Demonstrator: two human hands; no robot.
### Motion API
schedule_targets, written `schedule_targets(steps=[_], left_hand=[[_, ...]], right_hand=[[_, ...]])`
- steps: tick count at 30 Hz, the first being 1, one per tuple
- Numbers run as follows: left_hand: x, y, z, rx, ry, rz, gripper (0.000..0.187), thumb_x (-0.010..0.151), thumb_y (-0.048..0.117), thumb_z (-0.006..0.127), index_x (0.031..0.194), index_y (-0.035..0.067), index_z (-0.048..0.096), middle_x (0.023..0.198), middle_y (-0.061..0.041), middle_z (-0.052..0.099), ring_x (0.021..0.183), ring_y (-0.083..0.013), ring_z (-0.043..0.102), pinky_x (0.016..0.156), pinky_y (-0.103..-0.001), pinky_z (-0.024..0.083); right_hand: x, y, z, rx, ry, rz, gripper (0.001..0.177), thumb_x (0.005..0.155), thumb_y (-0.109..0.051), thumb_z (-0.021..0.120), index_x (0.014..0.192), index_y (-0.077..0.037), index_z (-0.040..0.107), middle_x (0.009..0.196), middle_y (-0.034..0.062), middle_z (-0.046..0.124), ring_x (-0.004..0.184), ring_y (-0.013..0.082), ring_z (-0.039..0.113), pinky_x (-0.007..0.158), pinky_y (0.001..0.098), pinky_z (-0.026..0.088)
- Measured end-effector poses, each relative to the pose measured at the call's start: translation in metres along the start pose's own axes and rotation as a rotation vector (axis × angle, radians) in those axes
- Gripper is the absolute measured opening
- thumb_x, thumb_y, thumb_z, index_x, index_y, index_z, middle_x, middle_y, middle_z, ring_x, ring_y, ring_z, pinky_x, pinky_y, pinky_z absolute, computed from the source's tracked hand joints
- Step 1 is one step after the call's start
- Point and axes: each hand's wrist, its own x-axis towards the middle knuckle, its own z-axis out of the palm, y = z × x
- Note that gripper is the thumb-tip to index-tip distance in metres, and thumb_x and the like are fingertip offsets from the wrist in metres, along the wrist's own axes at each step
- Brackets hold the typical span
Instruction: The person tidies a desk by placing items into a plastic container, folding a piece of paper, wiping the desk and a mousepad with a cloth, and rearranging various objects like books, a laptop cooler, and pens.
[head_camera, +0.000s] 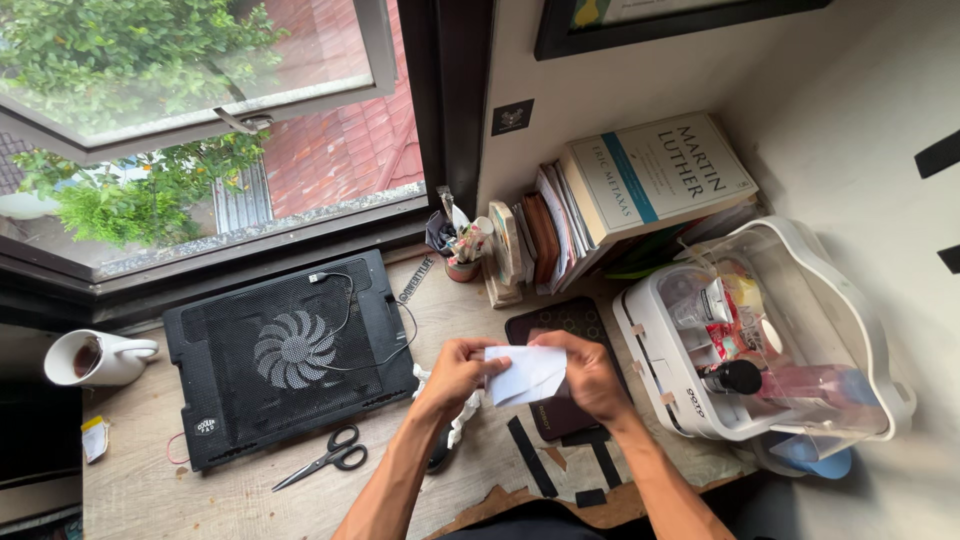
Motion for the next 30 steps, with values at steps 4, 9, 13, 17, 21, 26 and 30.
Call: schedule_targets(steps=[4,9,13,17,21,26,30], left_hand=[[-0.005,0.013,0.005,0.013,0.024,0.079,0.025,0.089,0.008,0.073,0.112,-0.003,0.074,0.081,-0.013,0.076,0.063,-0.0121,0.067,0.056,-0.025,0.051],[0.002,0.010,0.010,0.056,-0.052,0.021,0.029,0.094,0.017,0.071,0.114,-0.003,0.076,0.083,-0.012,0.077,0.068,-0.0121,0.068,0.060,-0.026,0.055],[0.013,0.001,0.006,-0.009,0.001,0.066,0.033,0.094,0.022,0.067,0.113,-0.003,0.076,0.084,-0.014,0.078,0.069,-0.0190,0.073,0.064,-0.032,0.062],[0.035,-0.005,0.008,-0.157,-0.019,0.026,0.048,0.101,0.037,0.053,0.114,-0.006,0.071,0.090,-0.019,0.075,0.070,-0.0251,0.076,0.065,-0.035,0.065],[0.061,-0.008,0.032,-0.140,-0.079,0.044,0.049,0.105,0.039,0.052,0.122,-0.004,0.069,0.101,-0.018,0.074,0.075,-0.0225,0.074,0.066,-0.033,0.064],[0.090,0.008,0.071,0.037,0.038,0.213,0.037,0.099,0.026,0.062,0.125,0.001,0.068,0.102,-0.012,0.075,0.083,-0.0193,0.074,0.068,-0.032,0.060],[0.090,0.014,0.077,0.078,0.018,0.225,0.032,0.099,0.023,0.062,0.121,0.000,0.070,0.100,-0.012,0.075,0.086,-0.0176,0.075,0.071,-0.030,0.061]], right_hand=[[0.005,-0.013,-0.007,0.271,0.004,0.394,0.035,0.092,-0.022,0.050,0.113,-0.014,0.077,0.089,0.0155,0.075,0.065,0.0178,0.072,0.055,0.0303,0.059],[0.008,0.011,-0.013,-0.102,0.004,0.285,0.018,0.093,-0.010,0.076,0.100,0.007,0.077,0.077,0.0117,0.071,0.060,0.0110,0.064,0.048,0.0241,0.051],[0.017,0.004,-0.007,-0.147,0.087,0.247,0.021,0.090,-0.014,0.074,0.102,0.004,0.076,0.077,0.0088,0.075,0.057,0.0105,0.066,0.045,0.0245,0.052],[0.043,-0.028,-0.009,-0.465,0.300,0.212,0.020,0.087,-0.015,0.071,0.100,0.000,0.076,0.076,0.0101,0.076,0.053,0.0173,0.069,0.041,0.0332,0.053],[0.075,-0.095,-0.019,-1.051,0.393,-0.381,0.020,0.087,-0.015,0.073,0.091,0.005,0.075,0.075,0.0203,0.074,0.063,0.0279,0.075,0.057,0.0389,0.057],[0.156,-0.140,-0.001,-1.287,0.297,-0.548,0.021,0.092,-0.008,0.066,0.109,-0.007,0.078,0.088,0.0169,0.075,0.073,0.0328,0.073,0.064,0.0422,0.056],[0.218,-0.122,0.001,-1.595,0.064,-0.656,0.025,0.086,0.000,0.057,0.097,-0.007,0.079,0.092,0.0143,0.076,0.087,0.0385,0.071,0.074,0.0466,0.058]])
